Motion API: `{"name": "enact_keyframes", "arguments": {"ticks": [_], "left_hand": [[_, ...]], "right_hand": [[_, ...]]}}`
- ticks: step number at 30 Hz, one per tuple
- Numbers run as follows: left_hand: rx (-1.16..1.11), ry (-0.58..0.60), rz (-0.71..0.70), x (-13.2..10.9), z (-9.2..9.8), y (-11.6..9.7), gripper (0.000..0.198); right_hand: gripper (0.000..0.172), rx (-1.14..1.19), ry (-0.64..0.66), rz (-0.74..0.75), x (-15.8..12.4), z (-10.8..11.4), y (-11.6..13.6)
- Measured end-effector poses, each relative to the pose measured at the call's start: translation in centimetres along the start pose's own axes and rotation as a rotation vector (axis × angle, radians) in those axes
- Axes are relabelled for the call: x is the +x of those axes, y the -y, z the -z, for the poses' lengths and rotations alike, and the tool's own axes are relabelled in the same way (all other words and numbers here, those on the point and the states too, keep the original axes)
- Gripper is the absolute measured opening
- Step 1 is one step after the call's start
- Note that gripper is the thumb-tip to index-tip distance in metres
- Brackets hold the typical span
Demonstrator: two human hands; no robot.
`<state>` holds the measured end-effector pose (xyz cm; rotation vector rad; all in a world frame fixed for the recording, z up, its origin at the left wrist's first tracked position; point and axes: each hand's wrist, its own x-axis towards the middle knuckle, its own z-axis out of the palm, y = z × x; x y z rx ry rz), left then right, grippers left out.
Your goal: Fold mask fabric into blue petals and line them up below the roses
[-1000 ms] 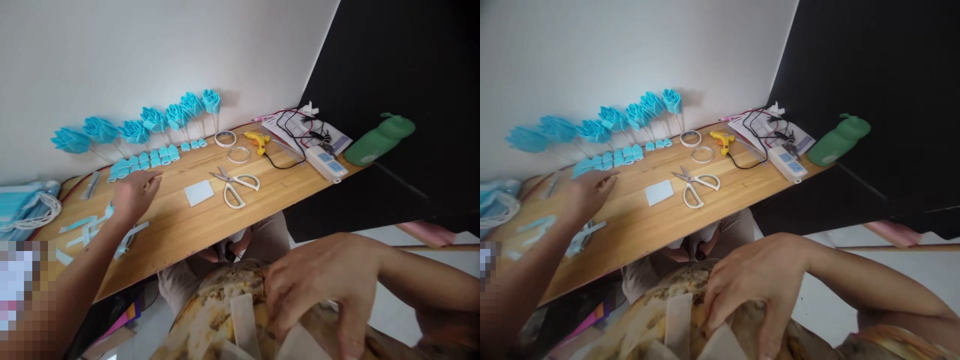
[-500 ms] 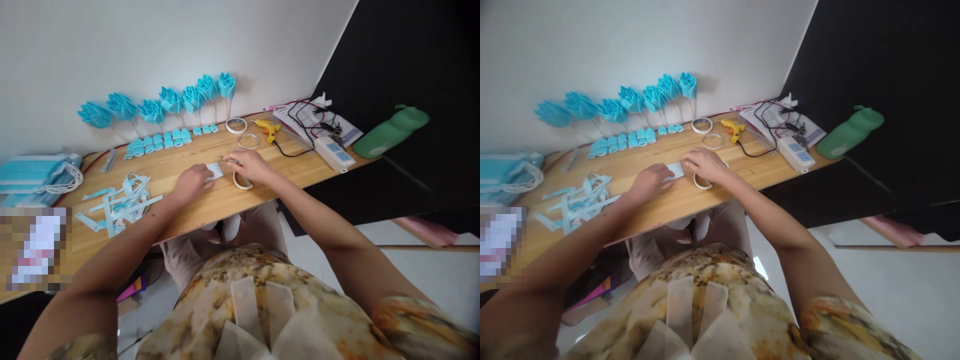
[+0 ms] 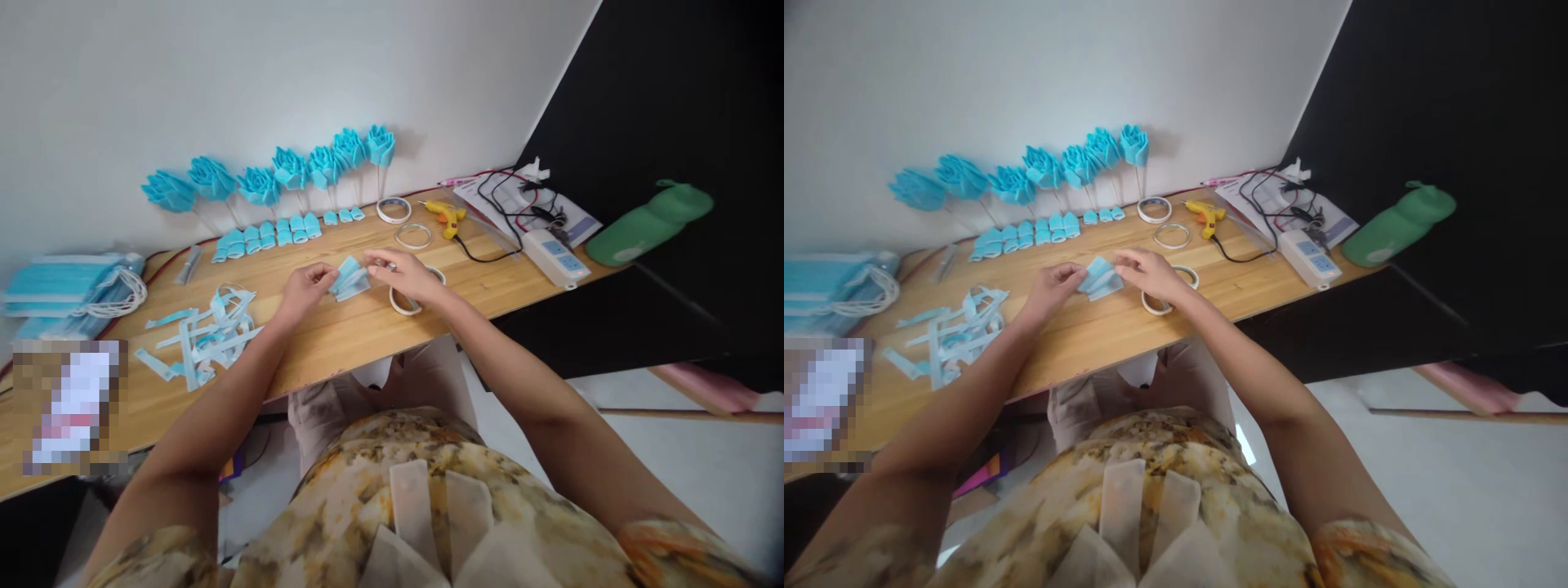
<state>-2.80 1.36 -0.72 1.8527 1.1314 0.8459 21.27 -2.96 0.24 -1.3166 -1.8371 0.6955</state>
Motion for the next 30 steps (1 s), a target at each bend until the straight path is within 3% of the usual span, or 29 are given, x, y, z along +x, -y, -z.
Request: {"name": "enact_keyframes", "arguments": {"ticks": [3, 9, 16, 19, 23, 26, 28, 30], "left_hand": [[-0.035, 0.012, -0.014, -0.4, 0.2, -0.2, 0.035], [-0.085, -0.034, -0.039, -0.5, 0.5, -0.2, 0.040], [-0.186, -0.143, 0.051, -0.3, 0.8, -0.1, 0.065], [-0.392, -0.039, 0.167, -0.4, 0.6, -0.4, 0.079], [-0.727, 0.147, 0.289, -0.5, 0.1, -0.8, 0.091], [-0.929, 0.156, 0.283, -0.6, -0.1, -1.1, 0.071], [-0.988, 0.091, 0.243, -0.8, -0.2, -1.3, 0.049], [-0.997, 0.035, 0.193, -0.9, -0.2, -1.4, 0.041]], "right_hand": [[0.045, 0.038, 0.021, 0.015, 1.1, -0.6, 0.3], [0.030, 0.161, 0.069, 0.021, 4.2, -2.3, 0.6], [0.029, 0.393, 0.053, 0.000, 6.8, -1.3, 0.6], [0.025, 0.460, -0.018, 0.094, 6.6, -1.1, 0.6], [0.013, 0.395, -0.050, 0.334, 5.8, -1.3, 0.5], [0.007, 0.302, -0.002, 0.434, 5.4, -1.6, 0.0], [0.010, 0.261, 0.037, 0.446, 5.2, -1.9, -0.3], [0.011, 0.230, 0.063, 0.426, 5.0, -2.1, -0.5]]}}
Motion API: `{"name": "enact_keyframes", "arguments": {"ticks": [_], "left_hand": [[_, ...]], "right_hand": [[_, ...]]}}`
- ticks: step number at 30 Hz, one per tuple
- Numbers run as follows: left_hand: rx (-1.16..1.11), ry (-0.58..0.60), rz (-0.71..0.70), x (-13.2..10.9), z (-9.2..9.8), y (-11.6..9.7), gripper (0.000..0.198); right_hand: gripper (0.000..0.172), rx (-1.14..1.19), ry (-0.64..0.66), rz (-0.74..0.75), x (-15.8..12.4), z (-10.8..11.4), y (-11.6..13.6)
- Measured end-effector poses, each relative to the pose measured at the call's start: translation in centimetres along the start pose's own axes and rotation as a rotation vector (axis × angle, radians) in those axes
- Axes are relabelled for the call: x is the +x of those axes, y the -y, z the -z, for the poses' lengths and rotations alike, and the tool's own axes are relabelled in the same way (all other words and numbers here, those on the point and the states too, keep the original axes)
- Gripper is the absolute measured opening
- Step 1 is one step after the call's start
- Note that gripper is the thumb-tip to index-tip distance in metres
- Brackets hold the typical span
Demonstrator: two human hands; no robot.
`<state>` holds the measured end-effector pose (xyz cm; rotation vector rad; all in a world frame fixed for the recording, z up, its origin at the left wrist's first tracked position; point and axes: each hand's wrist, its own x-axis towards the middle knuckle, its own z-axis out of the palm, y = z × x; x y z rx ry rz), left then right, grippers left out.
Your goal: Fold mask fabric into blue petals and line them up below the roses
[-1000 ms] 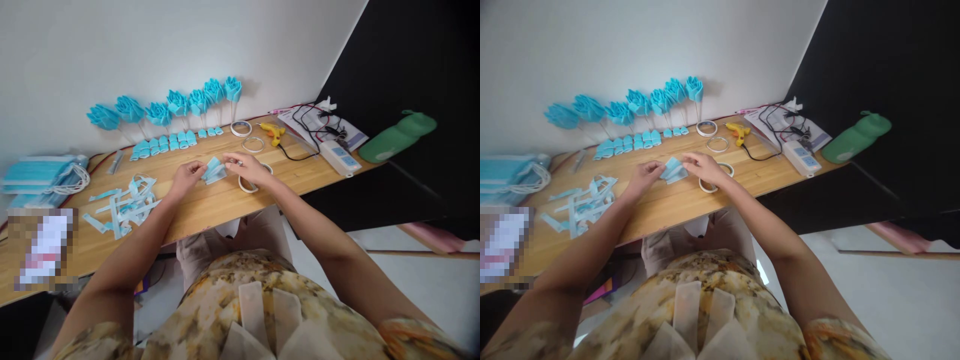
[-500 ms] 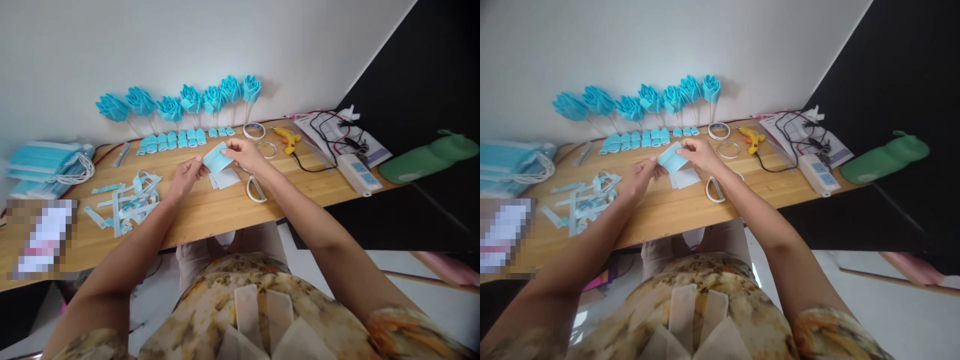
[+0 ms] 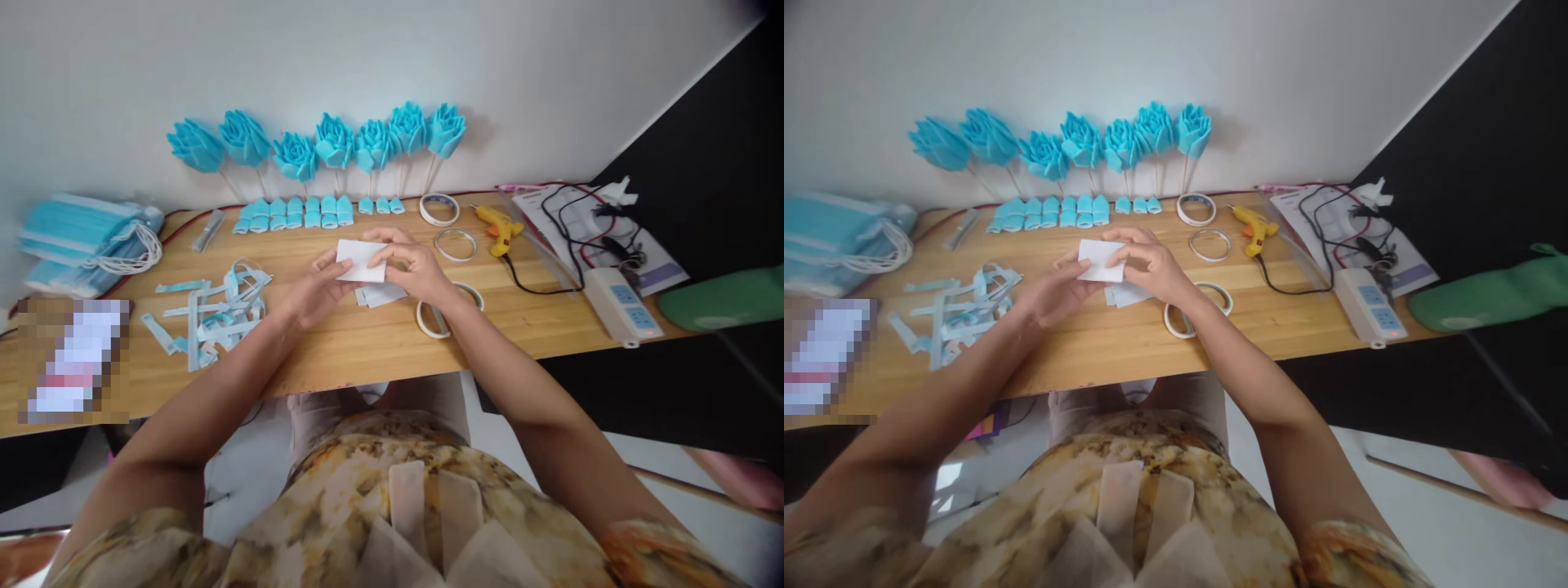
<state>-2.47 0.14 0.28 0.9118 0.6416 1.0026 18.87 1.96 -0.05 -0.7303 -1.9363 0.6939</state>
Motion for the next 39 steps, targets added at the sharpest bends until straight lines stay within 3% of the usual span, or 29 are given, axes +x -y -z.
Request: {"name": "enact_keyframes", "arguments": {"ticks": [3, 7, 10, 13, 18, 23, 27, 35, 39], "left_hand": [[0.019, -0.027, -0.056, 0.0, 0.1, 0.0, 0.039], [0.106, -0.065, -0.084, 0.2, 0.6, 0.4, 0.045], [0.214, -0.072, -0.119, 0.3, 0.8, 0.9, 0.055], [0.308, -0.064, -0.131, 0.1, 0.7, 1.4, 0.061], [0.366, -0.026, -0.080, -0.3, 0.1, 1.8, 0.054], [0.119, -0.026, -0.018, -0.4, -0.2, 0.8, 0.038], [-0.012, -0.084, -0.031, -0.3, -0.1, -0.2, 0.037], [-0.062, -0.108, -0.022, -0.3, -0.5, -0.2, 0.045], [-0.042, -0.071, -0.028, -0.4, -0.4, 0.0, 0.039]], "right_hand": [[0.011, 0.040, -0.036, -0.091, -0.2, -0.2, 0.0], [0.041, 0.261, -0.152, -0.315, -0.4, -0.2, 0.3], [0.053, 0.291, -0.110, -0.390, -0.4, -0.4, 0.6], [0.044, 0.178, -0.067, -0.385, -0.4, -0.8, 1.0], [0.031, 0.056, -0.124, -0.347, -0.4, -1.4, 1.2], [0.029, 0.113, -0.222, -0.300, -0.6, -1.0, 0.7], [0.028, 0.171, -0.187, -0.276, -0.7, -0.5, 0.5], [0.025, 0.085, -0.097, -0.170, -0.8, -0.4, 0.7], [0.014, 0.085, -0.099, -0.173, -0.6, -0.6, 0.5]]}}
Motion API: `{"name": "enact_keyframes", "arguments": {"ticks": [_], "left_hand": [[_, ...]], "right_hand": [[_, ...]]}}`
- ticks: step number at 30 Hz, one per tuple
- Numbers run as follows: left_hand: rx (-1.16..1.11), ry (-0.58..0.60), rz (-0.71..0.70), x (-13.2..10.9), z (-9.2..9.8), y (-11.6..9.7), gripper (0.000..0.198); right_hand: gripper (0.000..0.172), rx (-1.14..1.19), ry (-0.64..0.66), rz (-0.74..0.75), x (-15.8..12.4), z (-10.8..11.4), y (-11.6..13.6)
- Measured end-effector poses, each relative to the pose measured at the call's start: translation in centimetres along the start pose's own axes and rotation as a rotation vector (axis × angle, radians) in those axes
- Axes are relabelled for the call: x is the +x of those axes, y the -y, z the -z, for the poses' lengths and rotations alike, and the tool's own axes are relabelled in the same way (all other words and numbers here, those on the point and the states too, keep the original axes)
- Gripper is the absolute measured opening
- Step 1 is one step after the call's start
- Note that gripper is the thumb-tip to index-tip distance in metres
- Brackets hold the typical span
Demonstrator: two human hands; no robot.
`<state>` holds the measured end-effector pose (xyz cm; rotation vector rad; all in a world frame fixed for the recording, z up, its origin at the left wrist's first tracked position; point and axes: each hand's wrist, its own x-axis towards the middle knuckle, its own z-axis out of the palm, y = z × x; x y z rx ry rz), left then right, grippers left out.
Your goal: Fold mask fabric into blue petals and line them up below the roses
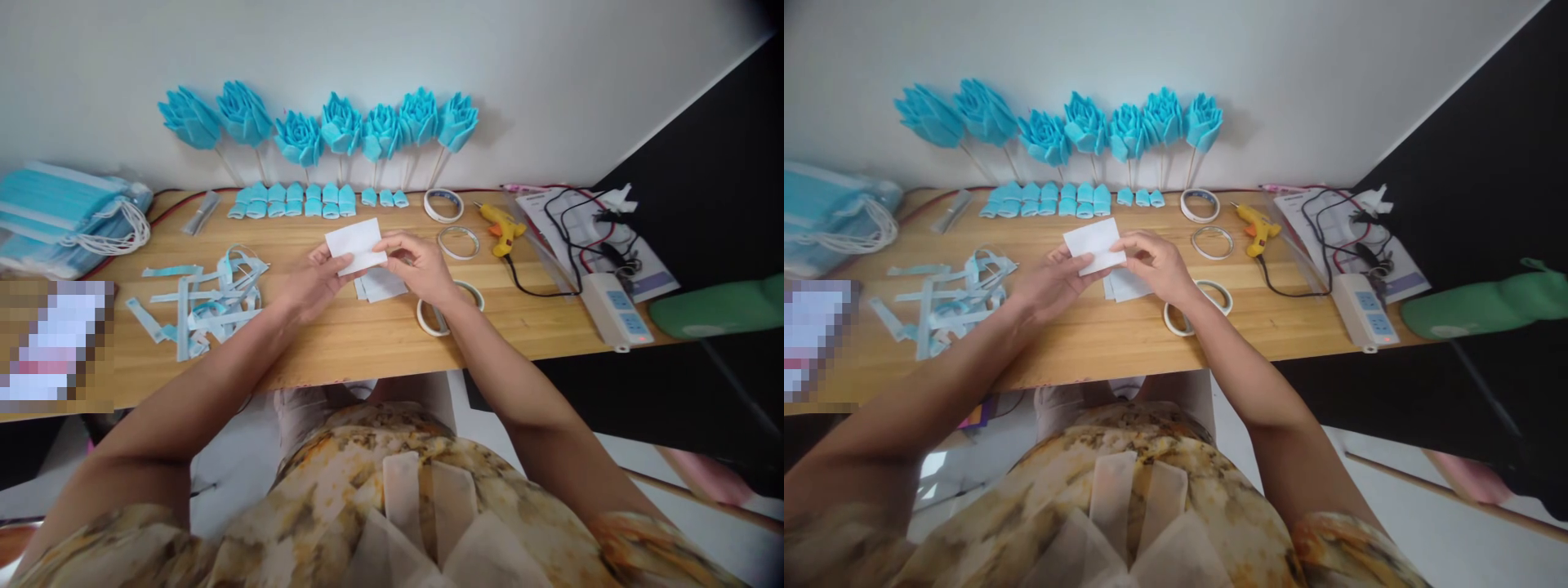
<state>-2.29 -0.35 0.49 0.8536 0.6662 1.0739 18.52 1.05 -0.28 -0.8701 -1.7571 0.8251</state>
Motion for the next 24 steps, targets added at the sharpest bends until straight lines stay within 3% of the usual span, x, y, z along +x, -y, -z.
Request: {"name": "enact_keyframes", "arguments": {"ticks": [6, 13, 18, 24], "left_hand": [[0.051, 0.015, 0.002, 0.05, 0.47, 0.51, 0.032], [0.053, -0.010, -0.004, 0.23, 0.59, 0.58, 0.034], [0.048, -0.039, -0.046, 0.36, 0.49, 0.55, 0.049], [0.212, -0.075, -0.055, 0.29, 0.55, 0.72, 0.064]], "right_hand": [[0.020, 0.041, -0.032, -0.156, 0.08, -0.35, 0.55], [0.023, 0.045, -0.078, -0.188, 0.22, -0.72, 0.43], [0.021, 0.020, -0.099, -0.184, 0.39, -0.67, 0.51], [0.019, -0.008, -0.107, -0.181, 0.36, -0.68, 0.56]]}}
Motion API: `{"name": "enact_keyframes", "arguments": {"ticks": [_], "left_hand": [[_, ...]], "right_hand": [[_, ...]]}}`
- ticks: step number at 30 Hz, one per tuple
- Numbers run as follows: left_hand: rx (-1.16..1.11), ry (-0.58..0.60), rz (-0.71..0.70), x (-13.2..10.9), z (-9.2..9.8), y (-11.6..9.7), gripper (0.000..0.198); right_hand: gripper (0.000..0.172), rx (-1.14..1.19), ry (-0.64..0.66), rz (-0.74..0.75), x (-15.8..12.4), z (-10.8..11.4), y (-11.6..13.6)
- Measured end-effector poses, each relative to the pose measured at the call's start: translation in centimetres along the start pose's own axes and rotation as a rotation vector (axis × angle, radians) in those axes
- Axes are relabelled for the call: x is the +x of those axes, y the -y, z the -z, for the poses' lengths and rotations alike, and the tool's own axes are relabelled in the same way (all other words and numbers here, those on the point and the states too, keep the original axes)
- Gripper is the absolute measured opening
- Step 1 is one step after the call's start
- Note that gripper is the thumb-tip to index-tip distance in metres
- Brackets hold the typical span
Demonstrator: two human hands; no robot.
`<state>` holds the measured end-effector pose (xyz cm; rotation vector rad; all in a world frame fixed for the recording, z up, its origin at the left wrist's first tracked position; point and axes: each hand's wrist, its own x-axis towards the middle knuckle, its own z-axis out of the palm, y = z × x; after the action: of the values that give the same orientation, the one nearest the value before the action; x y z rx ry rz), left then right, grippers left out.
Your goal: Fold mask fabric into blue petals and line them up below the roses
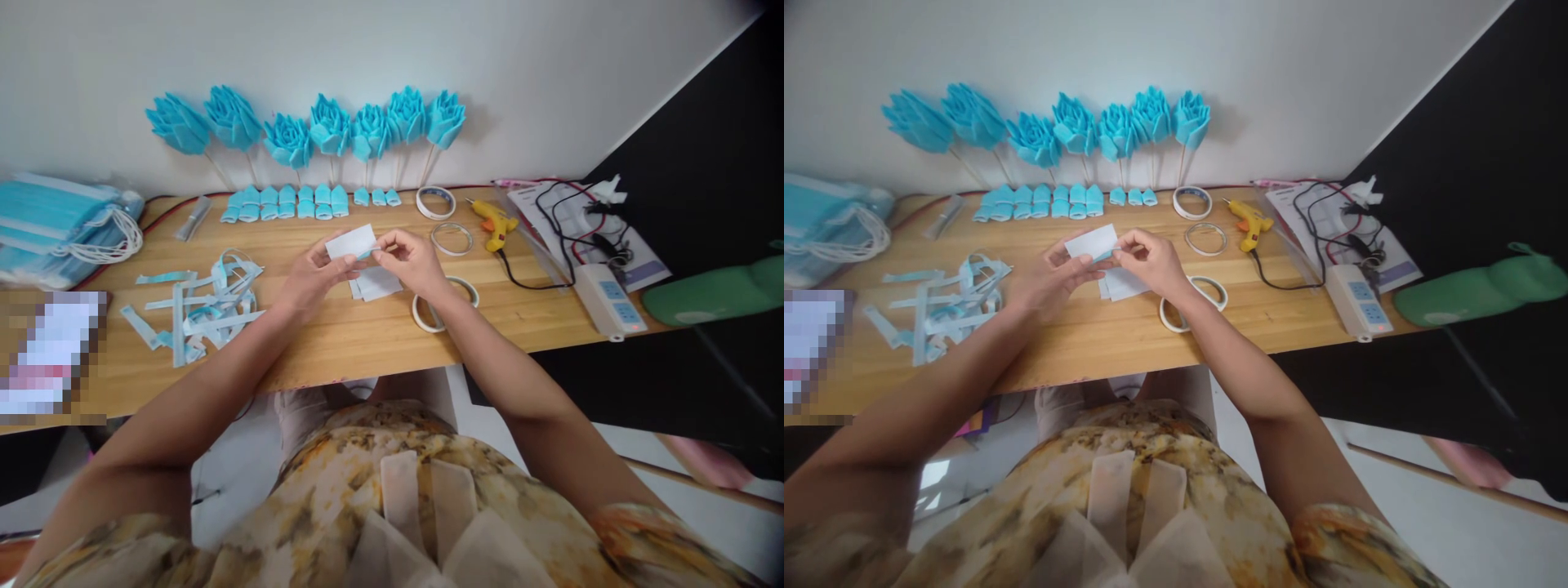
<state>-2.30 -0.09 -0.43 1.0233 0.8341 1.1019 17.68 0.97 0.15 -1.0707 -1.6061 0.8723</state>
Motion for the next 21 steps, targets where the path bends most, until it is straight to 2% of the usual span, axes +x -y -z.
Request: {"name": "enact_keyframes", "arguments": {"ticks": [8, 10, 13, 15, 18, 21], "left_hand": [[0.082, -0.063, -0.047, 0.4, 0.4, 0.5, 0.044], [0.087, -0.073, -0.051, 0.4, 0.4, 0.5, 0.043], [0.096, -0.070, -0.049, 0.4, 0.4, 0.4, 0.044], [0.094, -0.070, -0.050, 0.3, 0.4, 0.5, 0.043], [0.102, -0.064, -0.048, 0.3, 0.3, 0.6, 0.043], [0.133, -0.046, -0.046, 0.3, 0.4, 0.6, 0.048]], "right_hand": [[0.017, -0.003, 0.064, 0.013, 0.0, 0.0, -0.6], [0.031, 0.043, 0.086, 0.009, 0.1, 0.1, -0.9], [0.064, 0.113, 0.167, -0.020, 0.2, 0.3, -1.4], [0.074, 0.128, 0.193, -0.045, 0.2, 0.4, -1.6], [0.069, 0.123, 0.174, -0.082, 0.2, 0.3, -1.8], [0.049, 0.136, 0.173, -0.106, 0.2, 0.1, -1.6]]}}
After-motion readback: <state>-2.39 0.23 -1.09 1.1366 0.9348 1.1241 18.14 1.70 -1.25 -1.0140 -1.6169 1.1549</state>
